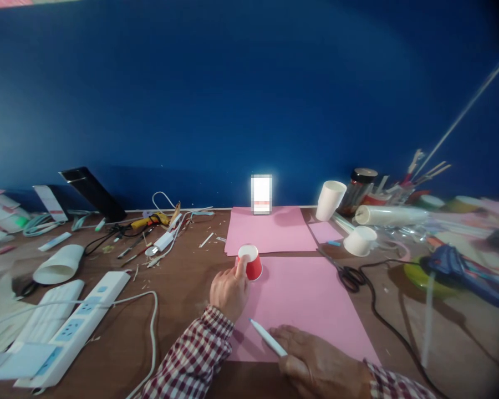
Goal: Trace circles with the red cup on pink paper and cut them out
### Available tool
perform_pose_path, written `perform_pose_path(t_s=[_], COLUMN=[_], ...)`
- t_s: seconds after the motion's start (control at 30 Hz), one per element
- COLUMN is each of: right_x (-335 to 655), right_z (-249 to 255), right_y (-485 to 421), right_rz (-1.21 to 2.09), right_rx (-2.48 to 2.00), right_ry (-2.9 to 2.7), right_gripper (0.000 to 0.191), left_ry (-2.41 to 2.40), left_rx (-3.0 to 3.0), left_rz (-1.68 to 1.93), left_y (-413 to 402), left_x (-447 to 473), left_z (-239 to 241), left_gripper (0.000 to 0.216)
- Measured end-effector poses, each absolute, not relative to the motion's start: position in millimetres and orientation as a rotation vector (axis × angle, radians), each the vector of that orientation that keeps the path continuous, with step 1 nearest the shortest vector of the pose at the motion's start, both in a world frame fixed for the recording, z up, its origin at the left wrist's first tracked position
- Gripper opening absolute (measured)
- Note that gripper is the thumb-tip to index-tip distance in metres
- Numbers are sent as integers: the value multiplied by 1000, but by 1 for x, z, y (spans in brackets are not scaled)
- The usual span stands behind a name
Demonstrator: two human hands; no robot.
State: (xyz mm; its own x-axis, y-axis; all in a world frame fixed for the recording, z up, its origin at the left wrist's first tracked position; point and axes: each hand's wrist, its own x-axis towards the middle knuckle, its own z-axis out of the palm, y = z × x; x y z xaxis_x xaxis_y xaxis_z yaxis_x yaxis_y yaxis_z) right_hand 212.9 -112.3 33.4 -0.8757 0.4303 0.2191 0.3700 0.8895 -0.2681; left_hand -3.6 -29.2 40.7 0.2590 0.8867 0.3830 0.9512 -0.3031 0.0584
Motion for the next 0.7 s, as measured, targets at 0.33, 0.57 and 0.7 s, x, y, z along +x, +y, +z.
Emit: perform_pose_path(t_s=[0.33,0.57,0.7], right_x=[211,210,212], right_z=[41,47,48], right_y=[-109,-111,-115], right_rz=[373,319,311], right_rx=[-568,-597,-626], right_ry=[-2703,-2688,-2667], right_gripper=[18,15,16], left_ry=[-1716,-1701,-1692], left_rx=[-2329,-2332,-2335], left_rz=[-522,-508,-523], left_y=[-31,-31,-31], left_x=[-5,-2,-2], left_z=[39,40,37], left_gripper=[39,40,39])
